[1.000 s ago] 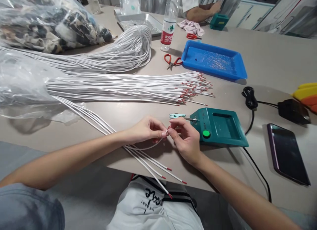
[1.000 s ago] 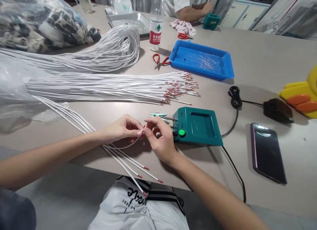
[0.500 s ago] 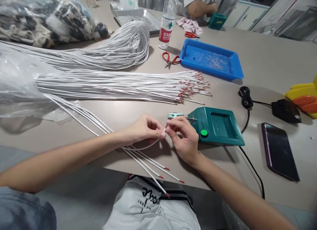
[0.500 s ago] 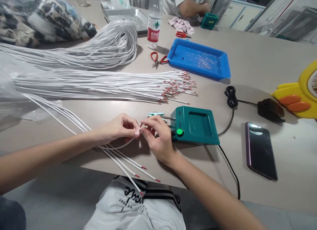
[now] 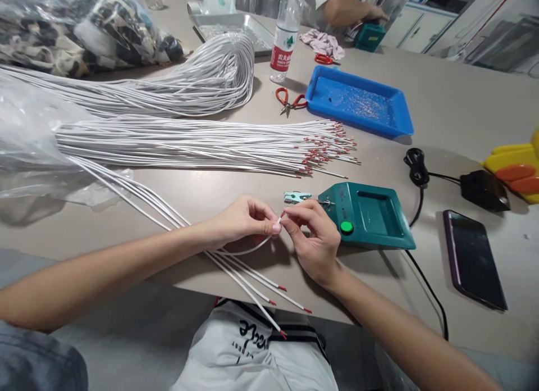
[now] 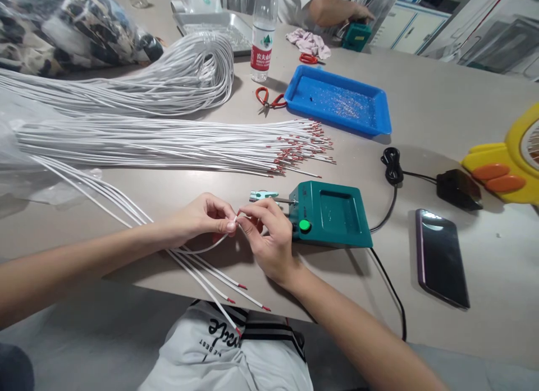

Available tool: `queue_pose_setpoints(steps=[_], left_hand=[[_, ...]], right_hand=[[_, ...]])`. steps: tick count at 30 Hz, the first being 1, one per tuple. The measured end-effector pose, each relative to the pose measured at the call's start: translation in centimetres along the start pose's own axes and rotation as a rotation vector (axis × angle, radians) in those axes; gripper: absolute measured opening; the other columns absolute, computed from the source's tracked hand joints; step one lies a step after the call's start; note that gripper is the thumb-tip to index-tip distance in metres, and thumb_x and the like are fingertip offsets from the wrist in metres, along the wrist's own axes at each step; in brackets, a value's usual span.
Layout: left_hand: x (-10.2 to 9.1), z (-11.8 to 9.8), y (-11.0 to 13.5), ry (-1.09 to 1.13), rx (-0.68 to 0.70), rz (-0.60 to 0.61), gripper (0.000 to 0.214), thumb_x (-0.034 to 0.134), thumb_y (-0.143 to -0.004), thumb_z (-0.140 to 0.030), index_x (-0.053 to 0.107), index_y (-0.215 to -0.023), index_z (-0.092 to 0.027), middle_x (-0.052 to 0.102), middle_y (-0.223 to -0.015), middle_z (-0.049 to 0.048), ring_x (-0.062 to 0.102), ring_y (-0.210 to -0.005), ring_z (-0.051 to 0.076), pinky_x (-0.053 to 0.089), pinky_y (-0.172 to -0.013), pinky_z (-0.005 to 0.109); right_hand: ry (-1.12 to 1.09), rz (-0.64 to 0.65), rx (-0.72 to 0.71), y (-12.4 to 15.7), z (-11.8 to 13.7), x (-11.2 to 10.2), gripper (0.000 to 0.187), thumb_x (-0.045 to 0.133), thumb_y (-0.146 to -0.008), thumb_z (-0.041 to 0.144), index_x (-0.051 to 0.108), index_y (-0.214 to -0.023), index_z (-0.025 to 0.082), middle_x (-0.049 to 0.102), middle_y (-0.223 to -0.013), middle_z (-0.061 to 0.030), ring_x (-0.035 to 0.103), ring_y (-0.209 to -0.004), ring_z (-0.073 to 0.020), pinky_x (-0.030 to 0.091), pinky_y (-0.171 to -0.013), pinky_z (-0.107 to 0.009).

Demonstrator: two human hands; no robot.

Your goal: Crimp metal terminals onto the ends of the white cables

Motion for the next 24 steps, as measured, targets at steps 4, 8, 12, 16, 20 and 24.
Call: queue_pose_setpoints(steps=[4,8,12,16,20,24], left_hand=[[0.0,0.0,0.0,0.001,0.005,0.003,0.022,0.076,-0.068,-0.029,0.068,-0.069,-0.009,0.062,-0.061,0.0018,0.050,-0.052,0.006,0.038,-0.048,0.016],[0.0,-0.1,-0.1,-0.006,0.019,-0.002,0.023,0.076,-0.066,-0.030,0.067,-0.067,-0.008,0.060,-0.059,0.0012,0.049,-0.052,0.007,0.038,-0.048,0.017],[0.0,-0.1,-0.2,-0.005,0.015,0.000,0.023,0.076,-0.066,-0.030,0.067,-0.068,-0.009,0.060,-0.059,0.0005,0.049,-0.051,0.006,0.039,-0.048,0.017],[0.2,-0.3,-0.1,-0.023,0.006,-0.004,0.020,0.075,-0.067,-0.028,0.067,-0.068,-0.009,0.061,-0.060,0.0009,0.049,-0.051,0.006,0.038,-0.048,0.016],[0.2,-0.5,0.1,-0.062,-0.003,-0.013,0.017,0.075,-0.067,-0.024,0.067,-0.067,-0.009,0.059,-0.056,0.0001,0.048,-0.050,0.006,0.038,-0.048,0.017],[0.0,-0.2,0.0,-0.047,0.007,-0.026,0.017,0.075,-0.067,-0.024,0.067,-0.068,-0.009,0.060,-0.055,-0.0002,0.050,-0.051,0.006,0.038,-0.050,0.017]], right_hand=[[0.003,-0.015,0.026,0.1,-0.2,-0.1,0.022,0.065,-0.078,0.006,0.063,-0.094,0.021,0.059,-0.082,-0.0010,0.055,-0.071,-0.0114,0.045,-0.057,-0.024],[-0.023,-0.009,0.070,0.2,-0.6,0.1,0.015,0.064,-0.078,0.009,0.062,-0.087,0.021,0.057,-0.081,-0.0007,0.054,-0.071,-0.0117,0.044,-0.056,-0.024],[-0.178,0.021,0.220,0.4,-1.6,0.5,0.003,0.057,-0.084,0.019,0.059,-0.085,0.020,0.055,-0.083,-0.0021,0.055,-0.072,-0.0126,0.045,-0.055,-0.024],[-0.377,0.082,0.489,0.9,-3.4,1.6,0.016,0.055,-0.086,0.033,0.060,-0.095,0.020,0.056,-0.087,-0.0028,0.053,-0.061,-0.0100,0.043,-0.046,-0.022],[-0.387,0.093,0.522,0.6,-3.5,1.8,0.012,0.063,-0.079,0.030,0.062,-0.077,0.018,0.059,-0.074,-0.0007,0.054,-0.061,-0.0101,0.044,-0.051,-0.021],[-0.400,0.074,0.529,0.5,-3.7,1.9,0.014,0.065,-0.077,0.028,0.061,-0.070,0.016,0.059,-0.066,0.0000,0.052,-0.057,-0.0096,0.044,-0.051,-0.021]])
Point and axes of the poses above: each hand's wrist, its own y-axis away from the middle knuckle, its own x-axis out of the palm, z = x × y, the point moved 10 cm from there along -y, towards the middle knuckle
